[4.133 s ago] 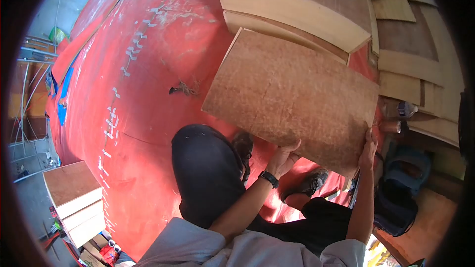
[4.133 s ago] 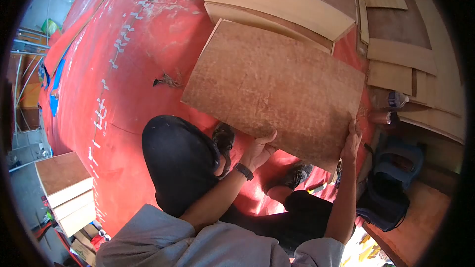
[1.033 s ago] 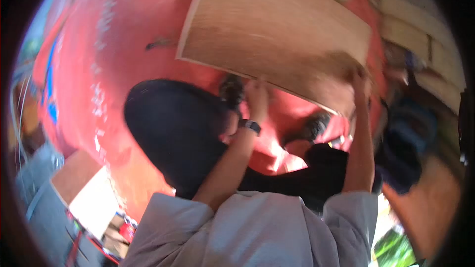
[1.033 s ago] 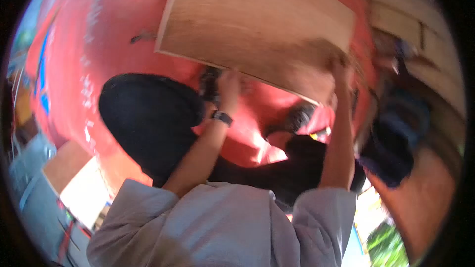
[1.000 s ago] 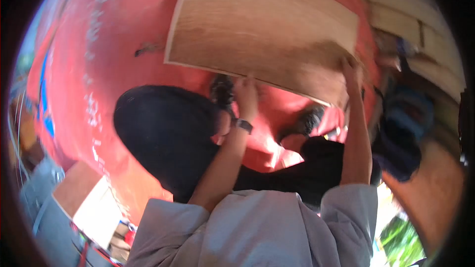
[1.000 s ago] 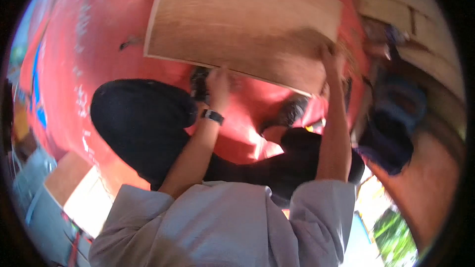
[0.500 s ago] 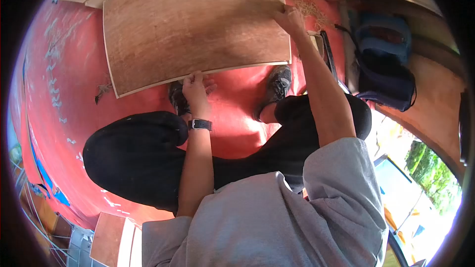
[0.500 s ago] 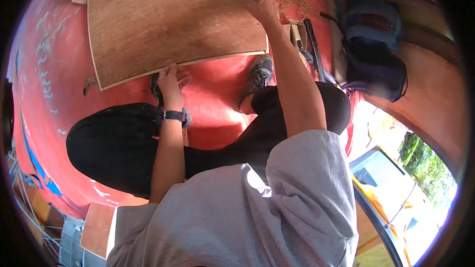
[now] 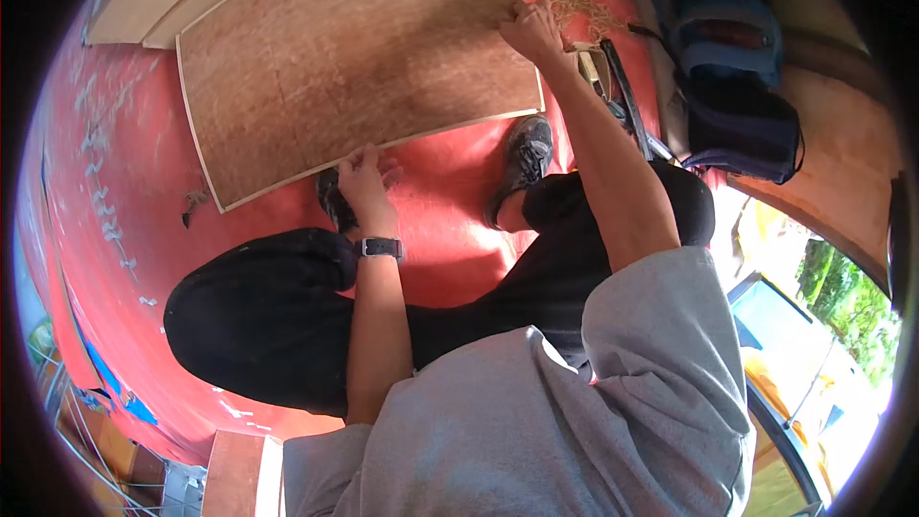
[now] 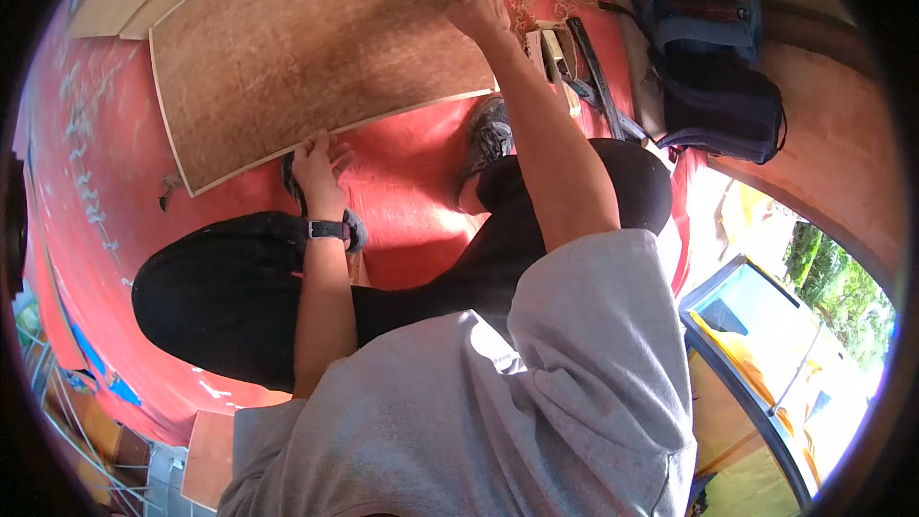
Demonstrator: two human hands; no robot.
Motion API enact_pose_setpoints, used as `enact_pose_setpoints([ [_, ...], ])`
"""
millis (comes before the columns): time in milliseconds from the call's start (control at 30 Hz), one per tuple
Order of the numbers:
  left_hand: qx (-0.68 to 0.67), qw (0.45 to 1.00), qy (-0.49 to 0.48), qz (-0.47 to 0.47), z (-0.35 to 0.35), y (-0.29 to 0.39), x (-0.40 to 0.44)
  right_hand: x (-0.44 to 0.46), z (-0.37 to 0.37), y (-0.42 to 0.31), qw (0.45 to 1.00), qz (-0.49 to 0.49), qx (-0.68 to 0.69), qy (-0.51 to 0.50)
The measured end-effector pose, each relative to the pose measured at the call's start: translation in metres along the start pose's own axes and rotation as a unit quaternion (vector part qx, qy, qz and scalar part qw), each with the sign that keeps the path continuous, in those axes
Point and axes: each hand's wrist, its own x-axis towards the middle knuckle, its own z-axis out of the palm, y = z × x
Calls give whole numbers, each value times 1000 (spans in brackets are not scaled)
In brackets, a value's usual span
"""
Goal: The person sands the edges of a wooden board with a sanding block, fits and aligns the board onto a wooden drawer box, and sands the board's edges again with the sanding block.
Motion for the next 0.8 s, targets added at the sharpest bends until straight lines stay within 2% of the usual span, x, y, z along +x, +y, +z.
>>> enact_pose_setpoints([
  [300, 37, 998, 33, 28, 7, -2, -4, -11, -2, -4, 998, -46, 11, 46],
  [400, 59, 996, 48, 36, 14, 3, -8, -18, 1, -19, 992, -25, -109, 59],
  [600, 132, 988, 31, 76, 14, -4, -3, 19, 17, 26, 984, -142, -107, -18],
  [633, 142, 986, 36, 81, 17, -7, -6, 18, 13, 31, 989, -138, -53, 5],
  [733, 216, 955, -48, 196, 22, -18, -10, -18, -13, 26, 987, -100, 110, 66],
  [800, 304, 912, -99, 256, 33, -12, -29, -48, -1, 30, 983, -71, 126, 114],
])
